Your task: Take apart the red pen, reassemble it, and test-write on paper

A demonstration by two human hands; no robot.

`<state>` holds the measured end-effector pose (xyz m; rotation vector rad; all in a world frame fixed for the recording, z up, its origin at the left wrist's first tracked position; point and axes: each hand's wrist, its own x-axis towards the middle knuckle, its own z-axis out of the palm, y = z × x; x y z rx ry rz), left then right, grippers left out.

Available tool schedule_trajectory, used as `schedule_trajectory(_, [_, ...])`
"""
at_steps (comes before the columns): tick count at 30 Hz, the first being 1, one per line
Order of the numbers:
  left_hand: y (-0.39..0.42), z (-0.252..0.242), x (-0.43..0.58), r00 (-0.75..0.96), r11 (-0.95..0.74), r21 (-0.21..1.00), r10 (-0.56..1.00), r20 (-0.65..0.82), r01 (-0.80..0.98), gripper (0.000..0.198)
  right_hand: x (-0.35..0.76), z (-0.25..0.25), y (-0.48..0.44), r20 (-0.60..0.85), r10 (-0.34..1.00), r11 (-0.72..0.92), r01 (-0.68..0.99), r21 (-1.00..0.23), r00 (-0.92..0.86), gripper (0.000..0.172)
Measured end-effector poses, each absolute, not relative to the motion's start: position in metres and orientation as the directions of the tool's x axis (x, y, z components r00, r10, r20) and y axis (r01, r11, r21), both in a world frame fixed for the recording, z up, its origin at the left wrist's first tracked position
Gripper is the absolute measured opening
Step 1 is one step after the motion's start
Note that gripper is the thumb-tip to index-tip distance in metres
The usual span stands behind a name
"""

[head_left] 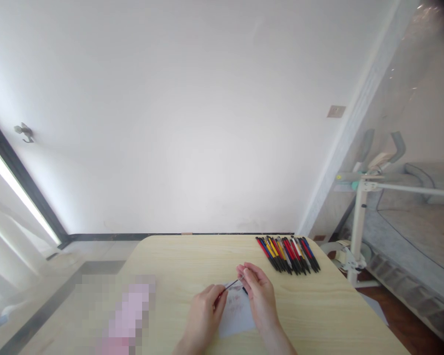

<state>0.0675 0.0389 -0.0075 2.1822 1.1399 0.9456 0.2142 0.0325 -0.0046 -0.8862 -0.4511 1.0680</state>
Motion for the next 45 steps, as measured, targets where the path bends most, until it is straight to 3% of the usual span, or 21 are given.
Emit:
schedule_trajectory(9, [0.036,-0.003,0.069,0.36,-0.546,0.696,0.836,0.414,0.467,0.028,0.215,-0.007,0.033,-0.088,0.884,0.198,-0.538,-0.819,0.46,0.033])
schedule_trajectory(19, [0.038,-0.006,0.067,0.39,-0.513,0.707,0.852,0.35,0.487,0.025,0.211,-0.009,0.03,-0.091,0.903,0.153,-0.513,-0.845,0.421,0.033])
schedule_trajectory(36, [0.038,-0.006,0.066,0.357,-0.512,0.726,0.855,0.377,0.459,0.025,0.207,-0.009,0.022,-0.019,0.943,0.123,-0.402,-0.907,0.332,0.042])
schedule_trajectory(45, [0.038,-0.008,0.067,0.341,-0.478,0.759,0.872,0.351,0.441,0.022,0.206,-0.005,0.021,0.047,0.955,0.126,-0.256,-0.958,0.293,0.023])
